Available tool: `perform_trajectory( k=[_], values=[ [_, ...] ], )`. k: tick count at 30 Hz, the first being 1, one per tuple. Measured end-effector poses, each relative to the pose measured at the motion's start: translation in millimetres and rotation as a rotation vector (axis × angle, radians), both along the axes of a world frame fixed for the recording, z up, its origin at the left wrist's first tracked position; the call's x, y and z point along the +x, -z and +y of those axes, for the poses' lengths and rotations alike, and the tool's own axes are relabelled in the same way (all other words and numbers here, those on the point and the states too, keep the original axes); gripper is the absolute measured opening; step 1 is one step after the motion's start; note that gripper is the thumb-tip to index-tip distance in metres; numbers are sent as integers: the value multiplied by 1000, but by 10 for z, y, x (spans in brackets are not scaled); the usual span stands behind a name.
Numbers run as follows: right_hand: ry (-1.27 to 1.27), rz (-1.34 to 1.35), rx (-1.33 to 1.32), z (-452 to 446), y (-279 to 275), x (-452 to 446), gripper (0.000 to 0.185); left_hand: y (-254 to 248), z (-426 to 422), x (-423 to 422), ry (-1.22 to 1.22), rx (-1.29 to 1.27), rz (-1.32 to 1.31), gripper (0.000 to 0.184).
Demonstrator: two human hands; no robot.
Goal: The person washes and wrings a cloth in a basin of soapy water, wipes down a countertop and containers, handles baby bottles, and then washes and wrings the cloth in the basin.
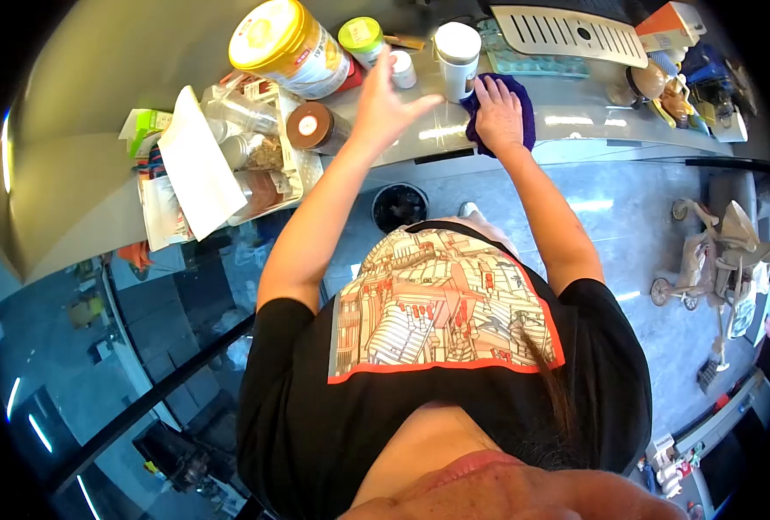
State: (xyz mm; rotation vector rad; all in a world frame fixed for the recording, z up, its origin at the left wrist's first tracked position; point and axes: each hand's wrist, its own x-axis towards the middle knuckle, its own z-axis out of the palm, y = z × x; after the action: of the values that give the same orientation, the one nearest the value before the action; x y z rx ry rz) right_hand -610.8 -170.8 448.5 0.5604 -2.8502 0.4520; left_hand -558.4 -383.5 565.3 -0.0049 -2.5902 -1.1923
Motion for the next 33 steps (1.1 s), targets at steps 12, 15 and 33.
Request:
perform_trajectory(
  k=[12,15,33],
  values=[
    [-410,-40,14,-61,-30,219,52,367,299,60,-137,245,80,71],
    [-400,-64,-36,-167,-41,128,46,231,75,328,-241,155,42,70],
    [-44,-121,54,-701,-135,-901,57,292,-112,54,-550,155,252,86]
  ],
)
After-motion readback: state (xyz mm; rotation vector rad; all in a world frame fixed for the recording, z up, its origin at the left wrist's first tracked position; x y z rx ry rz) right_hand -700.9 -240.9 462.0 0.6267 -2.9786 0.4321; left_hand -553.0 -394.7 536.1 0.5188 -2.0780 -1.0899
